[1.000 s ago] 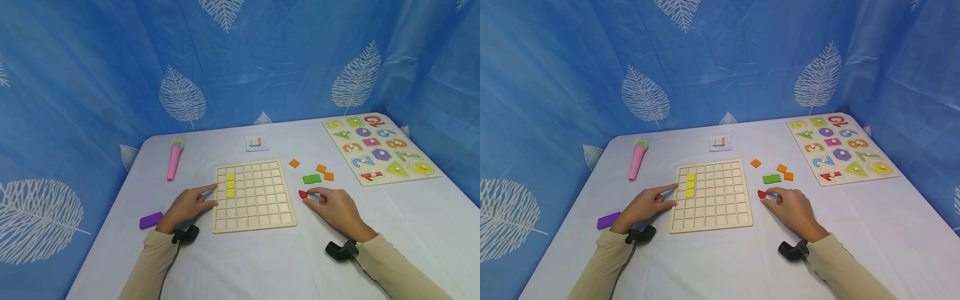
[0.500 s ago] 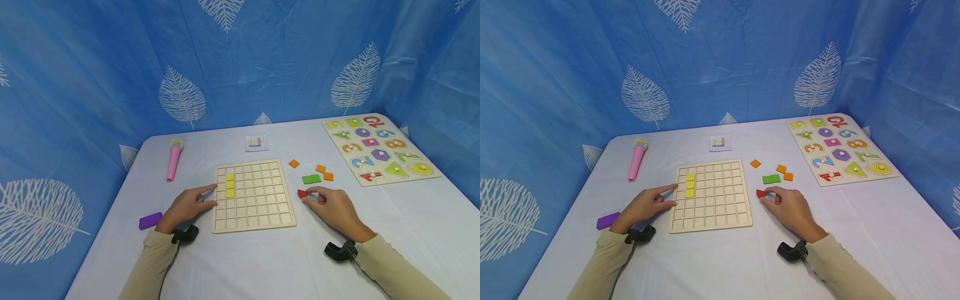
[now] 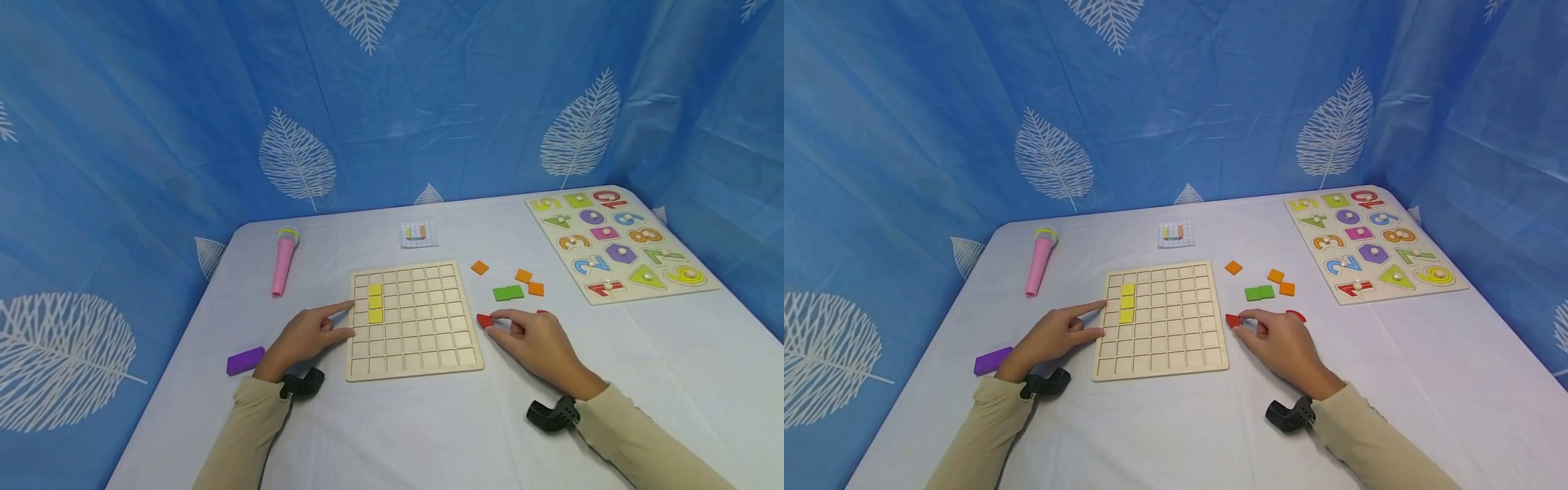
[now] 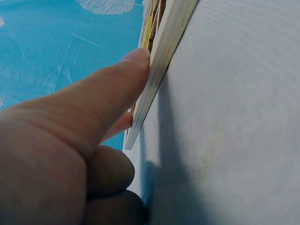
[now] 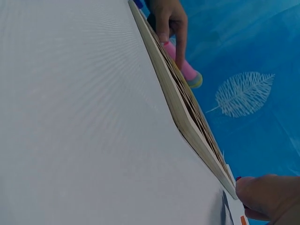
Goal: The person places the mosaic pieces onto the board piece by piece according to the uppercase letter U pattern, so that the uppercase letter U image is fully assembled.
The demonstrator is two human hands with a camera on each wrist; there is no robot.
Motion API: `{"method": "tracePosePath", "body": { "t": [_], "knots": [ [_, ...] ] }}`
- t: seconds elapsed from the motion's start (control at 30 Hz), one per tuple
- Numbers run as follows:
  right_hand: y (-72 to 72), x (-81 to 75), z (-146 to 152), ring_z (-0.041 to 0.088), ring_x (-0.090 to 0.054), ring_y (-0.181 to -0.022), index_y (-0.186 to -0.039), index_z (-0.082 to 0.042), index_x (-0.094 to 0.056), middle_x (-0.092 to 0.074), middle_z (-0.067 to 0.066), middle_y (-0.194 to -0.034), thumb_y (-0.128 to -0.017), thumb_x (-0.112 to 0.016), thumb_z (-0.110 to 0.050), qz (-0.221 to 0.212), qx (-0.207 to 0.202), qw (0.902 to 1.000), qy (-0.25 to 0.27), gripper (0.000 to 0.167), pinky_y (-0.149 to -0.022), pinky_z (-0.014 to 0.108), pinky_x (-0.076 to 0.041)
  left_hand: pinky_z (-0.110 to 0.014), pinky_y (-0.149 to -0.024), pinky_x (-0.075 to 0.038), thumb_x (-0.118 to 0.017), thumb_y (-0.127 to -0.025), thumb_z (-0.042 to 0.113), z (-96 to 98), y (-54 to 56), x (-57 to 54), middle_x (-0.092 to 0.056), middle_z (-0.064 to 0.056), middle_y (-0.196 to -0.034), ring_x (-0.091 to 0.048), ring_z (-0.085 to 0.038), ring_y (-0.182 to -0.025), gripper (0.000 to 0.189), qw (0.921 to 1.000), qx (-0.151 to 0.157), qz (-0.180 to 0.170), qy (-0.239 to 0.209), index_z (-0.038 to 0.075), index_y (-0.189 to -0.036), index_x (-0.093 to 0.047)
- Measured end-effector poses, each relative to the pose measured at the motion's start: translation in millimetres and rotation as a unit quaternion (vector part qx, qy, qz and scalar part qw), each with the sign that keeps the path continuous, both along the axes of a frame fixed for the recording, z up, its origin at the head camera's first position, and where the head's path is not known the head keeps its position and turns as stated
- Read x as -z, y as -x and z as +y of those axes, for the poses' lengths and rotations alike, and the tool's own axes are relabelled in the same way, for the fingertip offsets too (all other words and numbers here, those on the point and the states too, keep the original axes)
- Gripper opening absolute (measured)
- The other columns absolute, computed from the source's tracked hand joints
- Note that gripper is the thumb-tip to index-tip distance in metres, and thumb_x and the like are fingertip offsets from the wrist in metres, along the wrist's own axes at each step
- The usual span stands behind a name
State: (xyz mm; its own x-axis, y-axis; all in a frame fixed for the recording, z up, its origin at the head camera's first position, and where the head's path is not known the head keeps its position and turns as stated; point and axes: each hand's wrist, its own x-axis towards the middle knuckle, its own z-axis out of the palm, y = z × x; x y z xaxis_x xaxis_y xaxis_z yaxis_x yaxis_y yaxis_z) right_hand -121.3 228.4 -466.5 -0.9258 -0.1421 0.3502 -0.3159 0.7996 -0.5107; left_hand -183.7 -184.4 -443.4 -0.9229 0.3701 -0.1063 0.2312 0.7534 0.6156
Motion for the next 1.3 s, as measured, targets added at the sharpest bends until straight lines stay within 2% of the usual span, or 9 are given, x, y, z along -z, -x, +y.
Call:
{"method": "tracePosePath", "body": {
  "t": [0.17, 0.67, 1.03, 1.3],
  "knots": [
    [-0.3, 0.2, -4.8, 0.002, -0.028, -0.047, -0.109, -0.014, -0.079, -0.033, -0.016, -0.055, -0.087, -0.084, -0.027, -0.001, -0.012, 0.9999, 0.011, 0.026, -0.048, 0.025, -0.022, -0.027, -0.05, -0.027, -0.078, -0.092, 0.037, 0.4, 0.3, -0.5, -0.035, 0.006, -0.059, -0.033, -0.011, -0.053, 0.063, 1.0, -0.003, -0.004, 0.001, 0.019, -0.148, -0.057],
    [5.4, -7.0, -33.0, 0.0, -0.028, -0.05, -0.111, -0.014, -0.08, -0.032, -0.018, -0.055, -0.088, -0.082, -0.027, 0.0, -0.083, 0.9964, 0.017, 0.026, -0.05, 0.023, -0.025, -0.025, -0.05, -0.028, -0.078, -0.091, 0.039, 0.0, 0.5, 0.9, -0.035, 0.006, -0.059, -0.033, -0.011, -0.052, 0.065, 0.9999, -0.009, -0.006, 0.005, 0.02, -0.149, -0.056],
    [13.4, -11.3, -68.3, -0.002, -0.03, -0.05, -0.112, -0.016, -0.079, -0.033, -0.019, -0.054, -0.09, -0.08, -0.029, -0.012, -0.143, 0.9895, 0.012, 0.026, -0.051, 0.022, -0.028, -0.025, -0.05, -0.027, -0.078, -0.091, 0.039, -0.4, 0.5, 4.3, -0.036, 0.006, -0.059, -0.034, -0.011, -0.052, 0.064, 0.9998, -0.011, -0.012, 0.006, 0.023, -0.149, -0.056],
    [15.9, -11.3, -91.0, -0.003, -0.031, -0.049, -0.112, -0.014, -0.079, -0.035, -0.019, -0.053, -0.09, -0.08, -0.029, -0.027, -0.163, 0.986, 0.026, 0.026, -0.05, 0.021, -0.027, -0.026, -0.05, -0.028, -0.077, -0.092, 0.039, -0.1, 0.8, 2.1, -0.036, 0.006, -0.059, -0.034, -0.011, -0.051, 0.064, 0.9999, -0.009, -0.008, 0.008, 0.022, -0.149, -0.056]
  ]
}}
